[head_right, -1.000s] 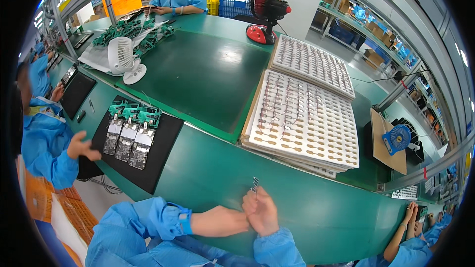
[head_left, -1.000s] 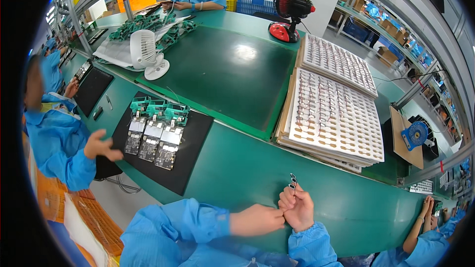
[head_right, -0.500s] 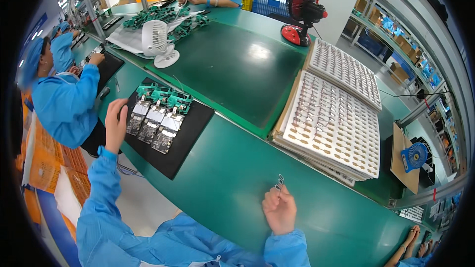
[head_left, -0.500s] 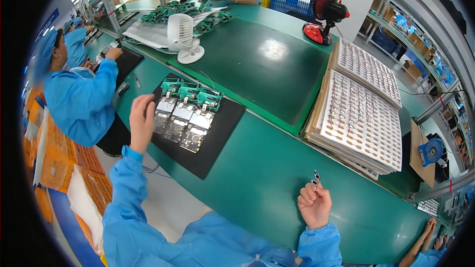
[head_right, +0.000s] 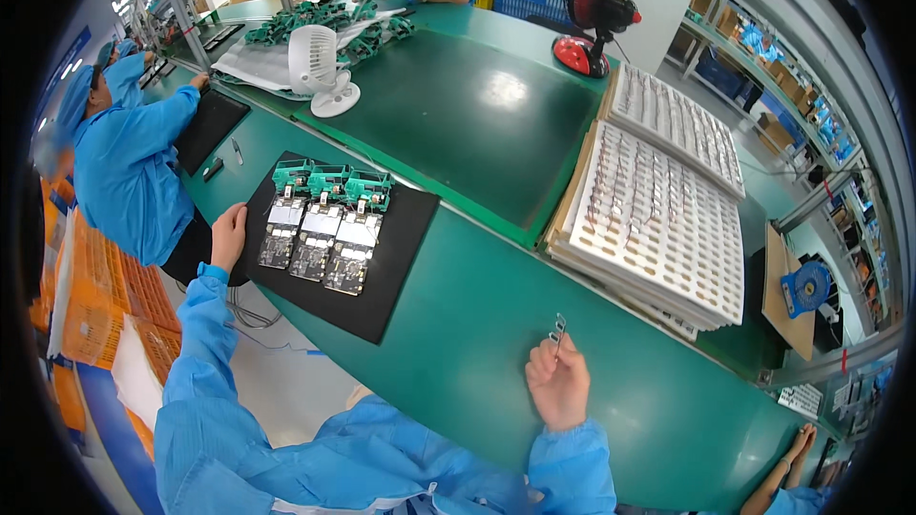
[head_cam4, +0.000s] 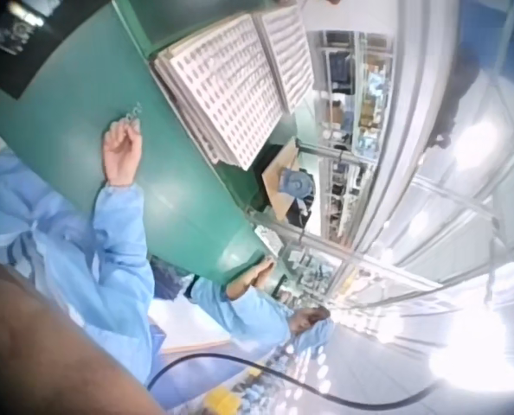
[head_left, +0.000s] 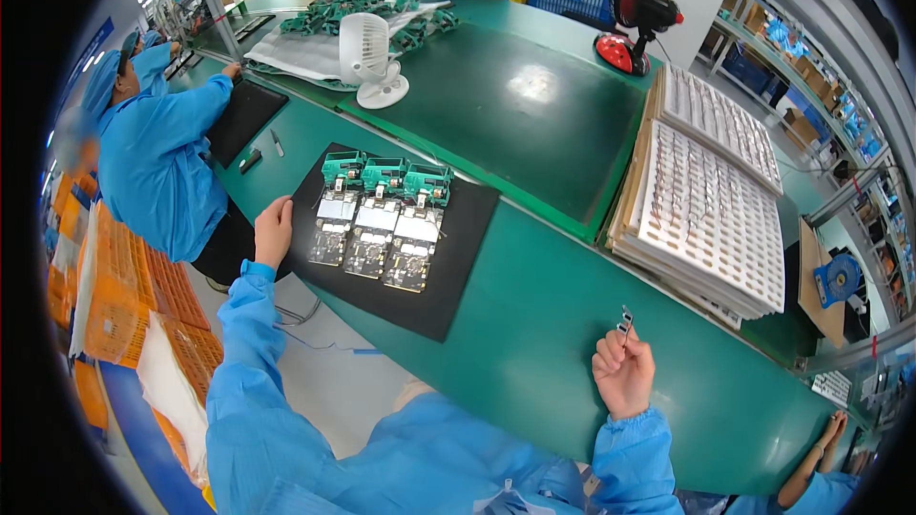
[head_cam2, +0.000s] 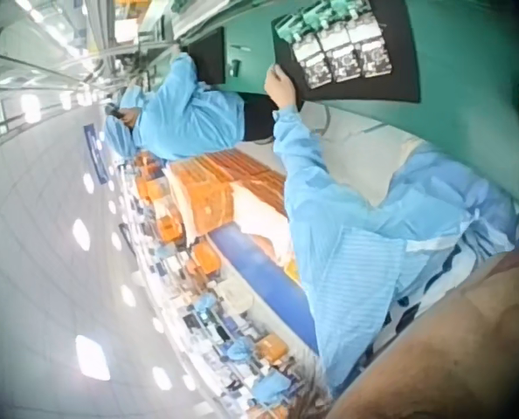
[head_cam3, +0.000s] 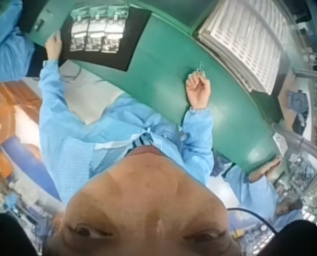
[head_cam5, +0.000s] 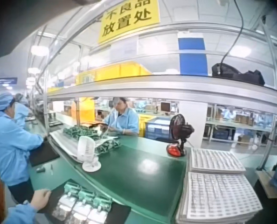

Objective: Assembling electronic components onto a circuit board and housing at a factory production line.

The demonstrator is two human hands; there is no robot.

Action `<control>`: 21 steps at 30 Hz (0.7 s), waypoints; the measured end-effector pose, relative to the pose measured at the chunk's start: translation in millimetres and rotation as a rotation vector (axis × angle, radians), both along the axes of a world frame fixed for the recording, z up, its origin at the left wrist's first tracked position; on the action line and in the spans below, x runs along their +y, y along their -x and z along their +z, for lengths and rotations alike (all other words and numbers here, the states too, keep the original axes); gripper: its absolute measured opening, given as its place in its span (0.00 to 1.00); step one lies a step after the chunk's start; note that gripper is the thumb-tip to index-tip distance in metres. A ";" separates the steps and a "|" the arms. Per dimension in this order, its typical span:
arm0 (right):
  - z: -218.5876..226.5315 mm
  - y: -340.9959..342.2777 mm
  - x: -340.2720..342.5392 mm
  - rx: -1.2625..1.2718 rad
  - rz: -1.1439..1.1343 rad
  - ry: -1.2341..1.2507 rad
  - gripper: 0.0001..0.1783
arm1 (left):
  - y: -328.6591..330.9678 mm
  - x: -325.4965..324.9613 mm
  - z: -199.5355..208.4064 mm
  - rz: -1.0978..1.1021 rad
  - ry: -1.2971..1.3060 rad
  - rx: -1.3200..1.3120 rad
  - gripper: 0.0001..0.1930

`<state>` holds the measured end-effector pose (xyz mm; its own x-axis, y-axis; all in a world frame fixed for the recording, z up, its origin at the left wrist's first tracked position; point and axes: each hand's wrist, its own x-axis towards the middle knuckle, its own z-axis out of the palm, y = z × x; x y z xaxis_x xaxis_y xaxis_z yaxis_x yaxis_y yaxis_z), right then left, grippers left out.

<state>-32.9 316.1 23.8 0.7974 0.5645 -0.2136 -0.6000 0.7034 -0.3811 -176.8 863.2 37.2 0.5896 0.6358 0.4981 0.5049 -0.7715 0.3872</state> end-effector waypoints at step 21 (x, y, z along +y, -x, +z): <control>49.8 26.9 -54.1 -0.279 0.066 0.289 0.08 | -29.5 -261.1 45.0 -0.566 0.055 0.509 0.14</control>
